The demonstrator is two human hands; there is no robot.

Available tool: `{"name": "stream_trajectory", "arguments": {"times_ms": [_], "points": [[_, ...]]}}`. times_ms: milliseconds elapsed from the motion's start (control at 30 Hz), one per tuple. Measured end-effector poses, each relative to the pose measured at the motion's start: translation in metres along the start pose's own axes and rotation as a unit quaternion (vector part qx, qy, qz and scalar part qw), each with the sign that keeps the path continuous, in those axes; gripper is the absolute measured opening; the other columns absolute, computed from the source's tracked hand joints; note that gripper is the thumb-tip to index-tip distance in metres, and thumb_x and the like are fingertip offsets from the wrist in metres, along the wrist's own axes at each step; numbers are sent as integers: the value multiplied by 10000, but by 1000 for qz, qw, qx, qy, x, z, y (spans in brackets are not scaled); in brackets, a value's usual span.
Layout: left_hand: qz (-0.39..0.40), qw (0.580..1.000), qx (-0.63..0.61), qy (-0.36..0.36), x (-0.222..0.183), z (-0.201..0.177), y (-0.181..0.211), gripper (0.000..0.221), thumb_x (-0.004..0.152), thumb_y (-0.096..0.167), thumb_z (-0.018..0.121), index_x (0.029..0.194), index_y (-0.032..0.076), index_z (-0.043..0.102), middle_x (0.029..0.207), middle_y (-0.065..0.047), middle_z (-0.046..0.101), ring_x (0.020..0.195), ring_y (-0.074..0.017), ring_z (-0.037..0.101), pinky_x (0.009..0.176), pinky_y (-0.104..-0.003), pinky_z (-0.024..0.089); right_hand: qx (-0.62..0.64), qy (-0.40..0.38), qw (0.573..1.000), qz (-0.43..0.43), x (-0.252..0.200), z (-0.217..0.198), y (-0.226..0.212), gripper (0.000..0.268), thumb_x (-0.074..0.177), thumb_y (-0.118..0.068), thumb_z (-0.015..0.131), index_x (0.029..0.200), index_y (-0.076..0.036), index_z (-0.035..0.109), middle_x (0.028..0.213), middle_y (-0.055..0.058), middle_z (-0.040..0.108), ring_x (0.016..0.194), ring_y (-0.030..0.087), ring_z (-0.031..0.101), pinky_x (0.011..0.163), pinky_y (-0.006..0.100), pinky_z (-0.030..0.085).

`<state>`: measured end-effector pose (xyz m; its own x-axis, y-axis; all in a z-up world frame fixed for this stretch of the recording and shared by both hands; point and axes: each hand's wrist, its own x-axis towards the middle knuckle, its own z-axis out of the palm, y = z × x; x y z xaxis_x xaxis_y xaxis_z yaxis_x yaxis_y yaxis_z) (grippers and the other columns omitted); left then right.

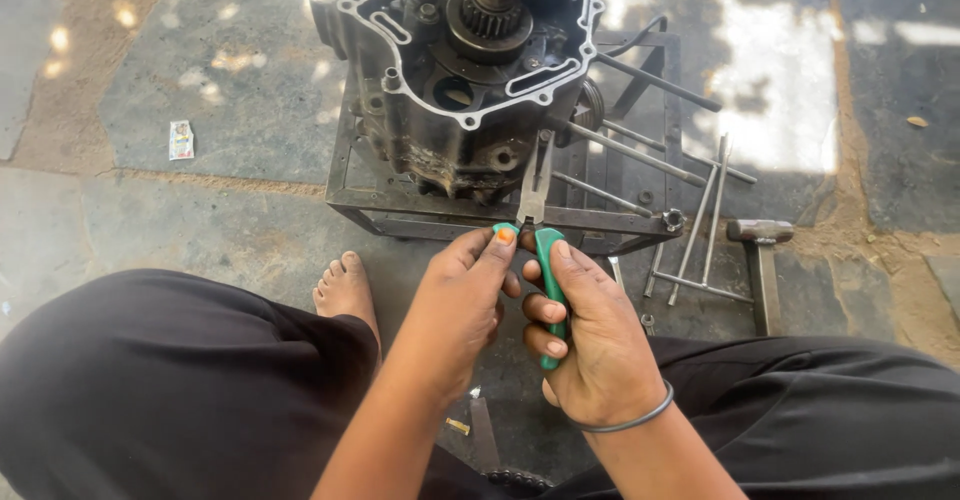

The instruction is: Using pliers to manipulate components inside a disassembled motorcycle engine.

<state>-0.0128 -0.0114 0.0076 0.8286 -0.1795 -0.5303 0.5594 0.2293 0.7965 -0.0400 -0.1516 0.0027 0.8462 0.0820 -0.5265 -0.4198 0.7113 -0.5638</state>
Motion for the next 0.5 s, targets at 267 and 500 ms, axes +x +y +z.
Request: {"name": "stream_trajectory", "arguments": {"times_ms": [267,500], "points": [[-18,991,-135,-14,-10,22,9,278,1007,312,533,1052,51,616,749,7,551,529,-91,540,412,-241,446,-7,-26,998,-62,10,-10,13,268,1088,-283,555,1090,-22,614,865,23,590,607,23,477,428,170,374],[60,998,31,20,-3,6,0,293,996,281,566,1056,34,712,786,22,617,773,-66,551,705,-229,467,-47,18,999,-13,7,-8,3,296,1009,-286,564,1160,-49,659,849,-14,590,554,18,433,385,164,335]]}}
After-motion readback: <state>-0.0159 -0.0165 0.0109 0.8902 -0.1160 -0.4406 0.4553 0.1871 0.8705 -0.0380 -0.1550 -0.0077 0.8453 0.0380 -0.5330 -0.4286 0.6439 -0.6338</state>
